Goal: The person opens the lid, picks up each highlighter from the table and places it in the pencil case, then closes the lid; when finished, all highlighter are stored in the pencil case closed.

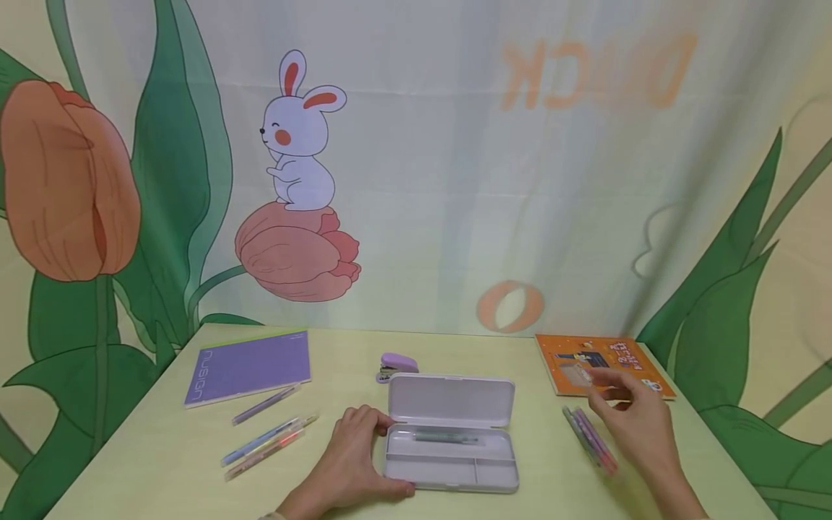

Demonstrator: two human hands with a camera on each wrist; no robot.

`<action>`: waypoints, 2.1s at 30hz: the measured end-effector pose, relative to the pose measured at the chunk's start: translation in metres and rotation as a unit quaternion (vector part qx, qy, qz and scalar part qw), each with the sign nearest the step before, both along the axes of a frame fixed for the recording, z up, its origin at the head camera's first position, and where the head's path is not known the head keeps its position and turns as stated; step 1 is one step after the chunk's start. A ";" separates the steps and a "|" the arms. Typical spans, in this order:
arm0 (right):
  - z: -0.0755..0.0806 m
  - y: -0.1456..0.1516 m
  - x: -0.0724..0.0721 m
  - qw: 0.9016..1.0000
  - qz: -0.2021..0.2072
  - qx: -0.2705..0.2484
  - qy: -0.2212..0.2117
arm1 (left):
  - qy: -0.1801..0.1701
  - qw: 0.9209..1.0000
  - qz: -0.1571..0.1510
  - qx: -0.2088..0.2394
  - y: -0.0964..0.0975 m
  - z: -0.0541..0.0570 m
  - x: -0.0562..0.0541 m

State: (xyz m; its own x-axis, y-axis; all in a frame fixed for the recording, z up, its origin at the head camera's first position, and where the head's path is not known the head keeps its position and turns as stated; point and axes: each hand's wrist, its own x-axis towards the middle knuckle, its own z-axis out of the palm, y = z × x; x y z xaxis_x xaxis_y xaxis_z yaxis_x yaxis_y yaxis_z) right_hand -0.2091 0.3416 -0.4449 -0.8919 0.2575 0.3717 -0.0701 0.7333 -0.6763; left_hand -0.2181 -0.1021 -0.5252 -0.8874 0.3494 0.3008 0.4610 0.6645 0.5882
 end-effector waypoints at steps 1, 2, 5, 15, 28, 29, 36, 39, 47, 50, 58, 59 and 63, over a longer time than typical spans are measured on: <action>-0.002 0.003 0.000 1.000 -0.005 0.003 -0.007 | 0.001 1.000 0.000 -0.001 0.000 0.000 0.000; -0.004 0.006 0.000 1.000 -0.009 0.003 -0.014 | 0.002 1.000 0.000 -0.001 -0.001 0.000 0.000; -0.011 0.014 0.001 0.999 -0.021 -0.002 -0.042 | 0.003 1.000 0.000 0.000 -0.001 0.000 0.000; -0.032 0.029 -0.001 0.981 -0.005 -0.020 -0.193 | 0.004 1.000 -0.001 -0.001 -0.001 -0.002 -0.001; -0.037 0.032 0.001 0.971 -0.001 -0.005 -0.240 | -0.004 1.000 -0.003 -0.004 -0.001 0.002 0.000; -0.037 0.032 0.001 0.970 -0.001 -0.006 -0.244 | -0.004 1.000 -0.003 -0.003 -0.001 0.001 0.000; -0.041 0.035 0.002 0.971 -0.005 0.018 -0.237 | 0.001 1.000 -0.003 -0.003 -0.001 -0.001 0.000; -0.040 0.036 0.002 0.975 -0.005 0.033 -0.218 | 0.004 1.000 -0.003 -0.006 -0.001 -0.001 0.000; -0.035 0.030 -0.001 0.984 -0.017 0.024 -0.177 | 0.006 1.000 -0.002 -0.010 -0.002 0.001 0.000; -0.028 0.024 0.003 0.990 0.004 0.032 -0.135 | 0.007 1.000 -0.003 -0.007 -0.001 0.001 -0.001; -0.007 -0.012 0.015 0.998 0.048 0.042 -0.025 | 0.012 1.000 -0.004 -0.006 -0.002 -0.001 -0.001; -0.004 -0.018 0.016 0.998 0.054 0.040 -0.014 | 0.013 1.000 -0.004 -0.007 -0.002 -0.001 -0.001; 0.008 -0.039 0.017 0.994 0.095 0.037 0.036 | 0.008 1.000 -0.005 -0.004 -0.002 -0.002 0.000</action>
State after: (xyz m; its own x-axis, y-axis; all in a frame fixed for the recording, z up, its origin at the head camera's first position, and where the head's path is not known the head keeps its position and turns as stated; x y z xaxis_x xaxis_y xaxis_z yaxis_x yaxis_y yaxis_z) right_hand -0.1923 0.3024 -0.4372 -0.8920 0.0570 0.4484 -0.2581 0.7502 -0.6088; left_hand -0.2185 -0.1040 -0.5274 -0.8790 0.3601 0.3124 0.4767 0.6653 0.5745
